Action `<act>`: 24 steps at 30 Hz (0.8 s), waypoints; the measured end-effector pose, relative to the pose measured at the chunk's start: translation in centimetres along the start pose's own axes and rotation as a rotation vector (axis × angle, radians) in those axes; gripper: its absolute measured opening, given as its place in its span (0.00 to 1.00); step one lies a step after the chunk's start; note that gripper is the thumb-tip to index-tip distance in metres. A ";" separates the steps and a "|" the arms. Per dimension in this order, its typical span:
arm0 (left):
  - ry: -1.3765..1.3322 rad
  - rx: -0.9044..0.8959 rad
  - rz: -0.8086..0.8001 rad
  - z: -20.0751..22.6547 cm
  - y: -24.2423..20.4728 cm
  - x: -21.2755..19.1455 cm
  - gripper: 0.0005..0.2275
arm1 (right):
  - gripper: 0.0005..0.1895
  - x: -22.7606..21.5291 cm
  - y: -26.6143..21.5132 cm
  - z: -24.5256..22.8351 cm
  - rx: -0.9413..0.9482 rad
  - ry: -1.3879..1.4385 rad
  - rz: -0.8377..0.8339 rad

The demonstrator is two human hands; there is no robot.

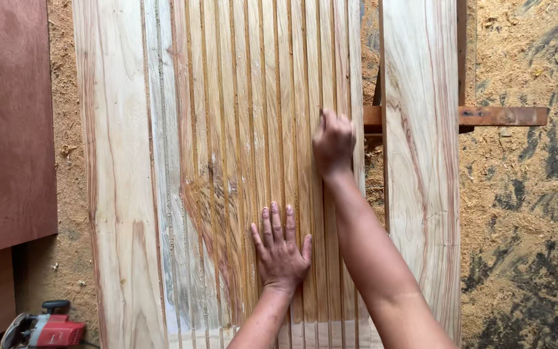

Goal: The person scrapes a large wooden board with a chisel, repeatedly removing material from the surface. The person holds the board with one hand and uses the chisel with the other to scrape along the grain.

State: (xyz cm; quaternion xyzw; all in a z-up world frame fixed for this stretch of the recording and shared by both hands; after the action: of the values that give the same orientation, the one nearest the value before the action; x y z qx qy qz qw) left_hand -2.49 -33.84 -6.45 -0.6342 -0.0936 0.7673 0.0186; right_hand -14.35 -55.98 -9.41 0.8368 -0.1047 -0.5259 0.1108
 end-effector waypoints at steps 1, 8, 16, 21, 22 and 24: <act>0.014 -0.002 -0.008 0.0 -0.3 -0.2 0.35 | 0.07 0.0 0.4 -0.2 0.012 0.035 -0.011; 0.001 -0.003 0.014 0.2 -0.2 -1.1 0.35 | 0.09 -4.9 -3.0 -3.0 -0.121 0.000 0.029; -0.016 0.000 -0.018 0.0 -0.8 -0.3 0.35 | 0.09 -1.1 -0.7 -1.3 0.102 0.044 -0.219; -0.033 0.006 -0.021 0.1 -0.4 -0.5 0.35 | 0.08 -8.1 -9.7 -3.7 -0.043 -0.022 -0.067; -0.032 -0.003 -0.006 0.1 -0.3 -0.4 0.35 | 0.08 -7.8 -9.9 -3.3 -0.019 -0.025 -0.090; -0.022 0.007 0.018 -0.1 -0.1 -0.4 0.34 | 0.07 -5.3 -7.6 -1.9 0.056 -0.030 -0.114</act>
State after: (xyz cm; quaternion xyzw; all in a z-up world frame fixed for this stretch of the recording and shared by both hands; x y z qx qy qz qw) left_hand -2.29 -33.77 -6.10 -0.6266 -0.0854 0.7745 0.0130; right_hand -14.45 -47.02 -6.33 0.8363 -0.0730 -0.5405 0.0556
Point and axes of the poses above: each hand's wrist, its own y-axis towards the middle knuckle, its own x-axis out of the palm, z = x × y, the point moved 8 cm from there along y, towards the middle knuckle, and after that the axes turned 4 degrees about z, right-handed, at the moved point
